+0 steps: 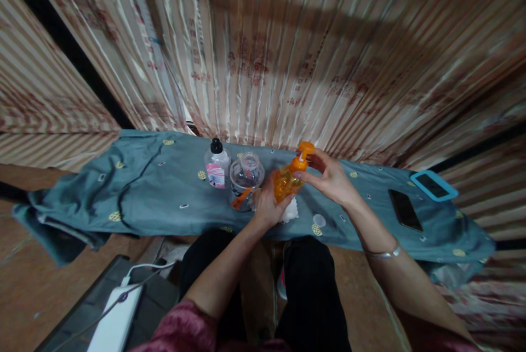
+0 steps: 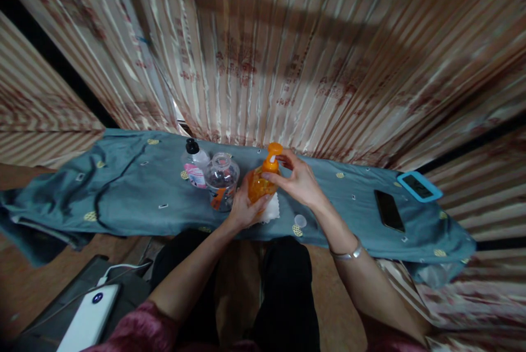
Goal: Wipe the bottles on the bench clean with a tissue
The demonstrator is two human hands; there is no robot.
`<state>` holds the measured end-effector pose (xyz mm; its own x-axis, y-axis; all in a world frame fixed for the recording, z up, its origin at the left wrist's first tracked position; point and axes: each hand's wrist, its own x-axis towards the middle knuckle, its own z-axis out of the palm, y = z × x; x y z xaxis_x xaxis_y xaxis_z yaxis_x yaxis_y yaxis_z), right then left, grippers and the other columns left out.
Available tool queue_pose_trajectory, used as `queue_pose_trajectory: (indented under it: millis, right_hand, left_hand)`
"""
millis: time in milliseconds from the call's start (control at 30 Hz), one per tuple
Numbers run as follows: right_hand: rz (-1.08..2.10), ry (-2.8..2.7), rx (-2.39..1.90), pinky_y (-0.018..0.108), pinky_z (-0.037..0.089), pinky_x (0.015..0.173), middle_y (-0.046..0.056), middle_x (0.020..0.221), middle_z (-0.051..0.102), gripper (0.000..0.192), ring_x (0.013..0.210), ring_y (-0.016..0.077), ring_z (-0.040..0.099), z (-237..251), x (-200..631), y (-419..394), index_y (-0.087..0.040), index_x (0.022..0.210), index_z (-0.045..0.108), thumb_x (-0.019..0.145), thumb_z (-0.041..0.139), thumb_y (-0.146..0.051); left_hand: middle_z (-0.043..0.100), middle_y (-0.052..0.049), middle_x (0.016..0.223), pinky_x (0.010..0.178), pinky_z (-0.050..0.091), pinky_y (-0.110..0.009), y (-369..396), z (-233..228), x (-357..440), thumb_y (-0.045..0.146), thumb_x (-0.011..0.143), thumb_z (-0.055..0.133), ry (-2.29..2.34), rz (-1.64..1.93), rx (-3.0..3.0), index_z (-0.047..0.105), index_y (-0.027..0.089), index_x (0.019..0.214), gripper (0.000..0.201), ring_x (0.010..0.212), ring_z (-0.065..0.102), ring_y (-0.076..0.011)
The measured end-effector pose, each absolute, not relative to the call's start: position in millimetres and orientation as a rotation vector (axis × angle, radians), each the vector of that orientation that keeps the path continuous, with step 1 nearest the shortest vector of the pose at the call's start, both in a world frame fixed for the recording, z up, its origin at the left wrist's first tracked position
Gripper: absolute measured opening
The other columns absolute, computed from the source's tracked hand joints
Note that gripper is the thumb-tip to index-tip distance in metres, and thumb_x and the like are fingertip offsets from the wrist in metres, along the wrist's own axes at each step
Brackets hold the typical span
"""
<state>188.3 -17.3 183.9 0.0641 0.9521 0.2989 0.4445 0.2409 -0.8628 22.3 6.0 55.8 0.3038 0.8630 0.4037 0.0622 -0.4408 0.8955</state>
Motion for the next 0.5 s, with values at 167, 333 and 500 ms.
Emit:
queue_pose_trajectory:
  millis: [167,333,500]
  right_hand:
    - [0.834,-1.708,-1.353,0.057,0.046,0.110,0.009,0.114,0.080,0.049,0.112,0.0366,0.071,202,195,-14,-0.023,0.103,0.079,0.069,0.093,-0.056]
    - [0.919,-1.675,-1.273,0.047,0.053,0.106,0.005,0.105,0.080,0.045,0.110,0.0307,0.073,198,197,-10,-0.025,0.095,0.077,0.069,0.093,-0.059]
    - [0.936,-1.615,-1.258,0.049,0.050,0.113,0.004,0.112,0.080,0.045,0.118,0.0305,0.072,192,196,-12,-0.027,0.097,0.077,0.068,0.096,-0.055]
  left_hand:
    - [0.067,-0.016,0.145,0.117,0.051,-0.059,6,57,22,0.039,0.088,0.077,0.845,1.225,1.757,0.048,0.020,0.148,0.069,0.134,0.066,-0.0361]
    - [0.068,-0.017,0.143,0.116,0.053,-0.057,5,58,22,0.037,0.087,0.078,0.878,1.188,1.734,0.047,0.018,0.148,0.070,0.132,0.067,-0.0357]
    - [0.068,-0.020,0.143,0.116,0.052,-0.057,5,59,21,0.041,0.088,0.077,0.899,1.161,1.743,0.047,0.015,0.148,0.072,0.133,0.067,-0.0374]
